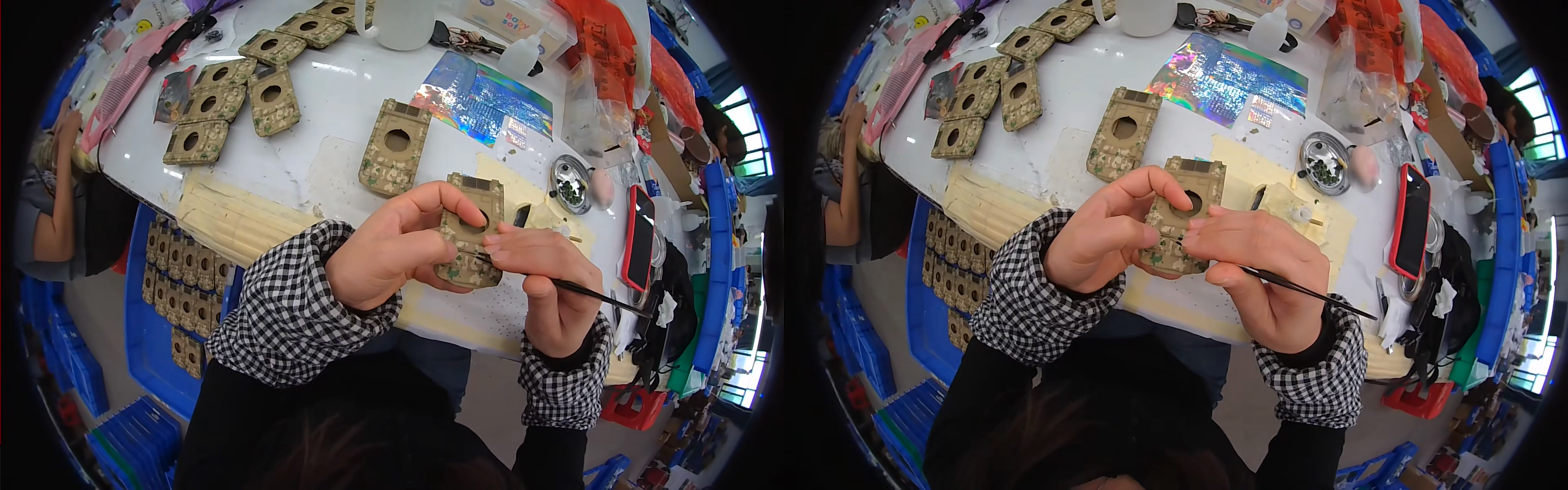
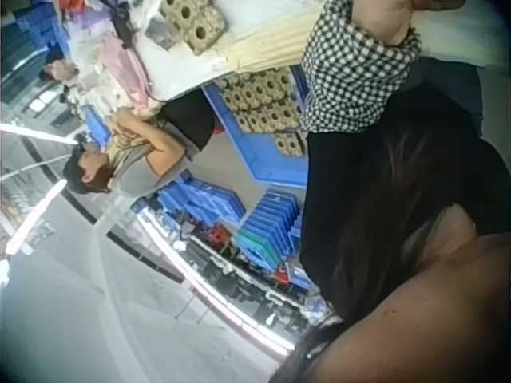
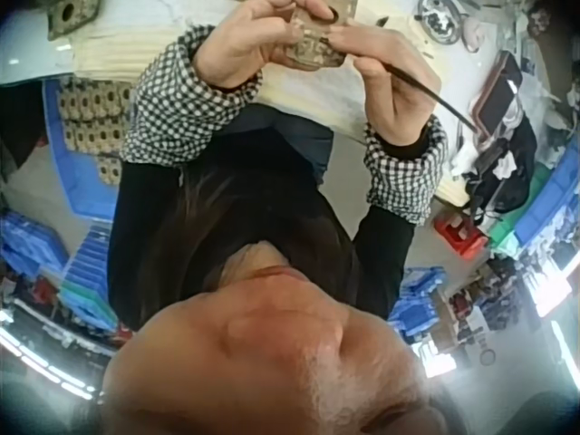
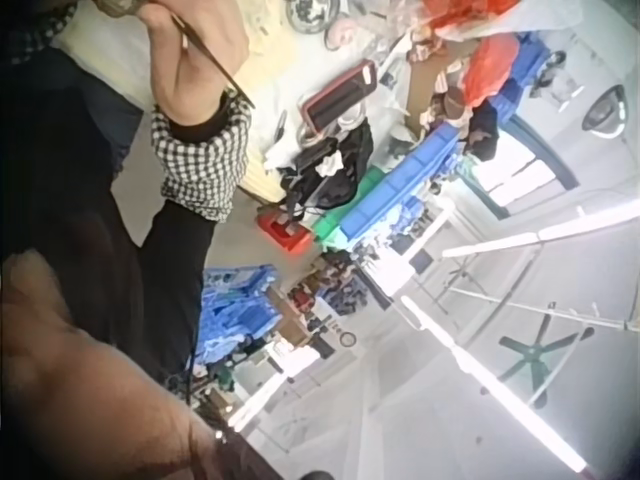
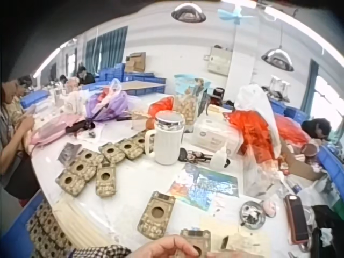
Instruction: Detailing small camouflage toy tank hulls using a fine brush and tweezers.
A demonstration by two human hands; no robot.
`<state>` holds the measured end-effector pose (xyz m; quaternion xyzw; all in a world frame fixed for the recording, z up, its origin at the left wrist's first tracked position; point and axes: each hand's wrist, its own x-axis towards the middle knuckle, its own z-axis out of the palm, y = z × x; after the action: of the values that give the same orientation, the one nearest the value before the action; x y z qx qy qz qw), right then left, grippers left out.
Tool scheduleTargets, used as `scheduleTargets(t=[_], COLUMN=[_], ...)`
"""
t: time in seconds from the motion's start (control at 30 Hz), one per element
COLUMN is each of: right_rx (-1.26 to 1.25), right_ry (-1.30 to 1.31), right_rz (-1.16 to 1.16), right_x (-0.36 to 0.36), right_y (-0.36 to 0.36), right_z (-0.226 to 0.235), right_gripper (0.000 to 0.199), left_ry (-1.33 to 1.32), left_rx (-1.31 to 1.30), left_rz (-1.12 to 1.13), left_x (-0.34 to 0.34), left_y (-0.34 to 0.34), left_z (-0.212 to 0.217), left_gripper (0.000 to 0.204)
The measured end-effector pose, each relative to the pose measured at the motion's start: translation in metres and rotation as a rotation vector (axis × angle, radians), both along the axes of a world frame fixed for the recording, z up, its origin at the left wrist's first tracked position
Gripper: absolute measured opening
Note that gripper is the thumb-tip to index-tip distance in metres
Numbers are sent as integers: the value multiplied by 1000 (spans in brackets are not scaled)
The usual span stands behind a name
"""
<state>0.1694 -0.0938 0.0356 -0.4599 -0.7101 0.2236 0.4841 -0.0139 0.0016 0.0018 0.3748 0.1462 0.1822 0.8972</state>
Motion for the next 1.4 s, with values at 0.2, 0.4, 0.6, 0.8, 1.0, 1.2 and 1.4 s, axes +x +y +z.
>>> scheduleTargets(t=[0.2,0.4,0.6,0.8,1.0,1.2,1.4], right_rx=[8,9,17,10,16,8,35], right_ry=[-16,-31,-30,-42,-38,-21,-20], right_rz=[16,10,12,12,12,4,-4], right_x=[0,0,0,-1,0,1,2], right_y=[0,0,0,0,0,0,1], right_z=[0,1,0,0,-1,-1,-3], right_gripper=[19,19,20,21,21,20,21], left_ry=[-20,-19,-53,9,10,-56,-49], left_rx=[54,39,-25,73,41,-68,-33], left_rz=[69,58,46,47,43,-12,-32], left_x=[2,1,1,0,0,1,-1], left_y=[-2,-2,-1,-2,-2,2,2], left_z=[-7,-5,-7,-5,-3,-4,-1], left_gripper=[29,29,29,34,34,35,46])
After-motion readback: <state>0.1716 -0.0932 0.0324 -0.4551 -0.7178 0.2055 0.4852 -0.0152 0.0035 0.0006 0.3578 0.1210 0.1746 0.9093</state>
